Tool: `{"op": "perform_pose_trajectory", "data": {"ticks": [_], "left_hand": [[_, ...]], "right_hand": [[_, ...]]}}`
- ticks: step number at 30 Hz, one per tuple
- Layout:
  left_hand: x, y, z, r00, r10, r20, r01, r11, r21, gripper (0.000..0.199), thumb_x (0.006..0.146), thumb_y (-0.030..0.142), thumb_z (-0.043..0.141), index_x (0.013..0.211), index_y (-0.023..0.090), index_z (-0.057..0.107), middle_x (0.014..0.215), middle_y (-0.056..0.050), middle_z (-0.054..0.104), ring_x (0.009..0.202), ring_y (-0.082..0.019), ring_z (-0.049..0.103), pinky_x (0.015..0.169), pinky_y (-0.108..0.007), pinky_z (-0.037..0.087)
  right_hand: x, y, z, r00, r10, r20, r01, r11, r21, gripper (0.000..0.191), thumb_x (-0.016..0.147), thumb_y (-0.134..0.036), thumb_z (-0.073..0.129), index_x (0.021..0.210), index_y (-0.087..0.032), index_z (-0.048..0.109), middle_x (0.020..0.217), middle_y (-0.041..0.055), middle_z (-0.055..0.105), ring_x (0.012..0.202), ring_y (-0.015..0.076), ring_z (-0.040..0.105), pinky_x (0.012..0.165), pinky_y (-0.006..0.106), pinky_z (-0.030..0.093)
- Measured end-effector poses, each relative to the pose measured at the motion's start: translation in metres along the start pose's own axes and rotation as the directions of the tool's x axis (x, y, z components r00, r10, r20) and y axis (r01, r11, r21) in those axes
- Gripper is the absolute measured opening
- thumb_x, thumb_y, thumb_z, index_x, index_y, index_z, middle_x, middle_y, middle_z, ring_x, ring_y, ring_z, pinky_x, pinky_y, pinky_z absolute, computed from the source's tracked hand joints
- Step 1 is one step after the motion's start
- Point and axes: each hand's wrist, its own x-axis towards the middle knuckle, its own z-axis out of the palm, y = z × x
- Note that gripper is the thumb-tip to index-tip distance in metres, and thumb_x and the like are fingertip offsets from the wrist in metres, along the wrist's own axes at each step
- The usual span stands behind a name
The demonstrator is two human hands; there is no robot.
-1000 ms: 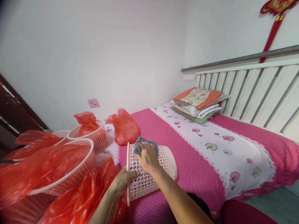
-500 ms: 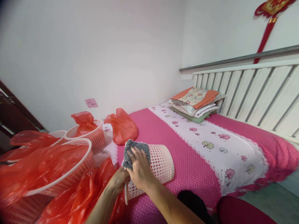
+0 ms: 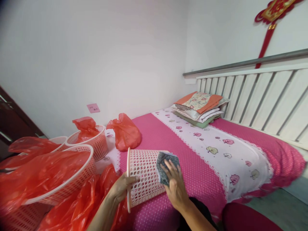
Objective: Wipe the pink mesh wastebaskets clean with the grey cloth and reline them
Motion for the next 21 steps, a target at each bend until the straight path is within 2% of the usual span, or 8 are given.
{"op": "perform_pose_trajectory", "data": {"ticks": [2, 4, 6, 8, 11, 14, 16, 21], "left_hand": [[0.000, -0.001, 0.000, 1.000, -0.004, -0.009, 0.004, 1.000, 0.028, 0.043, 0.063, 0.020, 0.086, 0.104, 0.010, 0.080, 0.097, -0.015, 0.084, 0.091, -0.031, 0.078, 0.089, -0.041, 0.059], [0.000, -0.005, -0.001, 1.000, 0.007, 0.008, -0.007, 0.998, 0.058, 0.043, 0.064, 0.025, 0.087, 0.104, 0.012, 0.080, 0.099, -0.014, 0.084, 0.094, -0.031, 0.077, 0.091, -0.042, 0.058], [0.000, -0.007, -0.002, 0.999, 0.033, 0.030, -0.036, 0.992, 0.121, 0.044, 0.064, 0.028, 0.089, 0.105, 0.014, 0.079, 0.100, -0.012, 0.084, 0.096, -0.031, 0.077, 0.093, -0.043, 0.057], [-0.001, -0.007, -0.003, 0.998, 0.048, 0.050, -0.057, 0.980, 0.192, 0.044, 0.063, 0.027, 0.091, 0.103, 0.014, 0.079, 0.099, -0.011, 0.084, 0.095, -0.031, 0.076, 0.094, -0.042, 0.056], [-0.002, 0.001, -0.006, 0.996, 0.065, 0.060, -0.072, 0.989, 0.130, 0.044, 0.066, 0.028, 0.091, 0.105, 0.014, 0.078, 0.102, -0.012, 0.083, 0.095, -0.029, 0.076, 0.095, -0.042, 0.056], [-0.003, 0.011, -0.004, 0.992, 0.113, -0.052, -0.115, 0.993, -0.033, 0.044, 0.067, 0.031, 0.092, 0.106, 0.017, 0.076, 0.100, -0.010, 0.083, 0.089, -0.026, 0.077, 0.088, -0.040, 0.059], [-0.002, 0.014, 0.000, 0.988, 0.099, -0.122, -0.106, 0.993, -0.055, 0.042, 0.064, 0.031, 0.094, 0.099, 0.016, 0.076, 0.093, -0.010, 0.082, 0.082, -0.024, 0.076, 0.082, -0.038, 0.060], [-0.003, 0.006, 0.015, 0.999, -0.023, -0.027, 0.023, 1.000, 0.005, 0.045, 0.054, 0.024, 0.096, 0.094, 0.010, 0.079, 0.089, -0.013, 0.082, 0.081, -0.026, 0.075, 0.084, -0.038, 0.059]], "right_hand": [[0.006, 0.020, 0.001, 0.989, 0.103, -0.105, -0.094, 0.992, 0.086, 0.055, 0.099, -0.030, 0.056, 0.154, -0.034, 0.051, 0.163, 0.0065, 0.049, 0.152, 0.0343, 0.042, 0.124, 0.064, 0.035], [0.015, 0.035, 0.002, 0.953, 0.249, -0.171, -0.209, 0.953, 0.221, 0.050, 0.101, -0.040, 0.054, 0.150, -0.028, 0.055, 0.158, 0.0104, 0.055, 0.148, 0.0335, 0.048, 0.122, 0.060, 0.039], [0.023, 0.044, 0.003, 0.906, 0.392, -0.162, -0.319, 0.881, 0.350, 0.053, 0.102, -0.050, 0.052, 0.148, -0.024, 0.058, 0.149, 0.0131, 0.062, 0.141, 0.0329, 0.056, 0.119, 0.056, 0.044], [0.026, 0.048, 0.003, 0.875, 0.469, -0.119, -0.383, 0.822, 0.420, 0.056, 0.100, -0.056, 0.053, 0.146, -0.023, 0.059, 0.145, 0.0142, 0.065, 0.137, 0.0331, 0.059, 0.118, 0.055, 0.046], [0.022, 0.047, 0.002, 0.882, 0.465, -0.078, -0.389, 0.812, 0.435, 0.057, 0.100, -0.056, 0.053, 0.147, -0.025, 0.058, 0.151, 0.0138, 0.060, 0.142, 0.0329, 0.054, 0.122, 0.056, 0.042], [0.009, 0.044, 0.001, 0.922, 0.382, -0.059, -0.328, 0.855, 0.401, 0.052, 0.101, -0.049, 0.052, 0.148, -0.027, 0.057, 0.156, 0.0115, 0.056, 0.148, 0.0305, 0.049, 0.124, 0.053, 0.039], [-0.001, 0.044, -0.001, 0.946, 0.321, -0.049, -0.284, 0.892, 0.351, 0.048, 0.101, -0.042, 0.052, 0.147, -0.028, 0.059, 0.157, 0.0095, 0.056, 0.150, 0.0292, 0.047, 0.125, 0.050, 0.039], [-0.007, 0.050, -0.005, 0.953, 0.298, -0.046, -0.276, 0.925, 0.260, 0.048, 0.101, -0.039, 0.051, 0.147, -0.029, 0.060, 0.152, 0.0097, 0.059, 0.148, 0.0295, 0.049, 0.125, 0.052, 0.040]]}}
